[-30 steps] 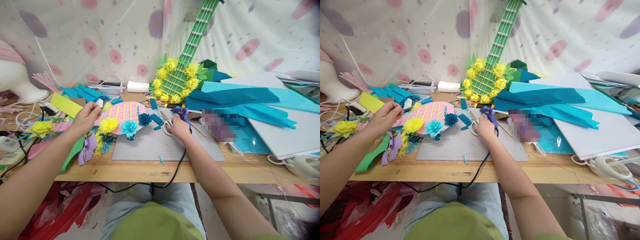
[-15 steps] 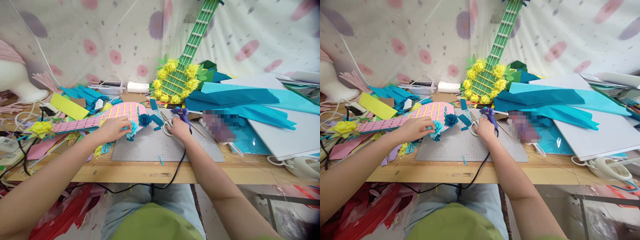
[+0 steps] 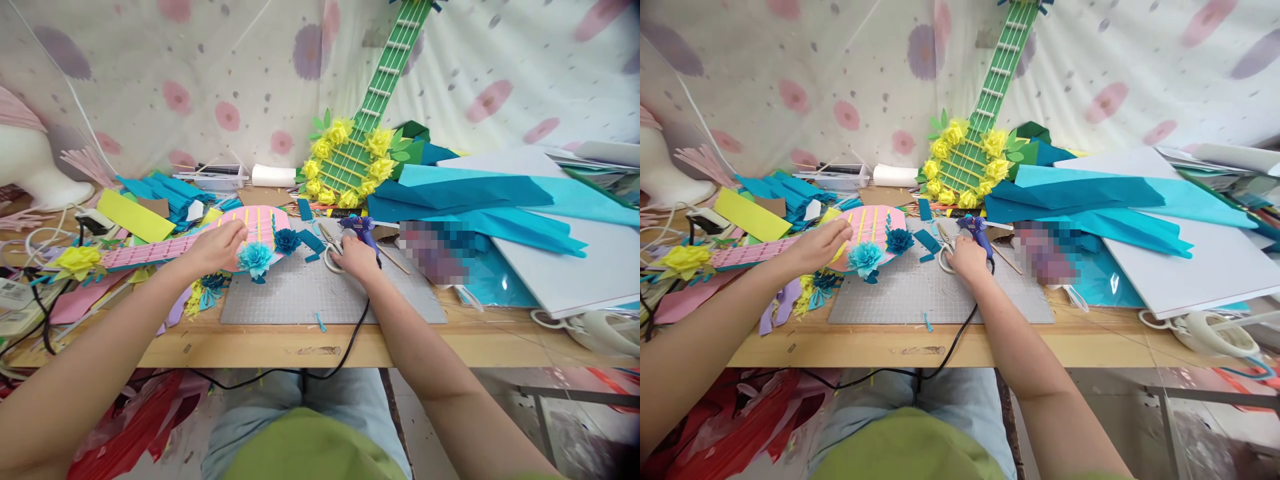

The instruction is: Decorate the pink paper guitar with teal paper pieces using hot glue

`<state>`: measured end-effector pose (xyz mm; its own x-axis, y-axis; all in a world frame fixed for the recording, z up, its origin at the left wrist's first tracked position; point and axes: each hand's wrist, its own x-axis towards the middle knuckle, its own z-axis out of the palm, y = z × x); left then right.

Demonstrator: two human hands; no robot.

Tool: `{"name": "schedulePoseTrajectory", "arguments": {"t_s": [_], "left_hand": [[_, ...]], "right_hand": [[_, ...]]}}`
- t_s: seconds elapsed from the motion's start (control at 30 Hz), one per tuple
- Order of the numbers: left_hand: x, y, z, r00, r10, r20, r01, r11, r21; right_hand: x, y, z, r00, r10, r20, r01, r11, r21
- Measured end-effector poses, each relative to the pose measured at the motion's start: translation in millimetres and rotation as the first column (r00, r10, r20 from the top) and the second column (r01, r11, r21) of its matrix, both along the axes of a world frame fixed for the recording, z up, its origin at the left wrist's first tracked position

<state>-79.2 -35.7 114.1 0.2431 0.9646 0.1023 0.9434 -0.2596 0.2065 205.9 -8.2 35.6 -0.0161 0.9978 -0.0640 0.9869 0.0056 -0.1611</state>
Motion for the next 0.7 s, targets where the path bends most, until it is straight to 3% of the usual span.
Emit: {"name": "schedulePoseTrajectory", "arguments": {"t_s": [0.13,0.3,0.4,0.57,0.7], "left_hand": [[5.4,13.6,6.3,0.992,0.084,0.096,-0.090,0.995,0.052],[29.2,27.2,2.3,0.984,0.068,0.163,-0.071,0.997,0.013],[39.1,35.1,-4.7,0.992,0.082,0.098,-0.078,0.996,-0.049],[40.1,49.3,-14.2,0.969,0.235,-0.081,-0.245,0.959,-0.145],[43.5,54.6,-14.2,0.971,0.225,-0.087,-0.240,0.939,-0.247]], "right_hand": [[0.9,1.0,0.1,1.000,0.001,0.009,-0.001,1.000,0.007],[2.4,2.1,1.1,1.000,0.001,0.003,-0.001,1.000,-0.005],[2.5,2.1,0.8,1.000,-0.005,0.003,0.005,1.000,-0.006],[2.5,1.8,0.6,1.000,-0.005,-0.005,0.005,1.000,-0.007],[3.3,2.2,0.5,1.000,-0.004,-0.016,0.004,1.000,-0.010]]}}
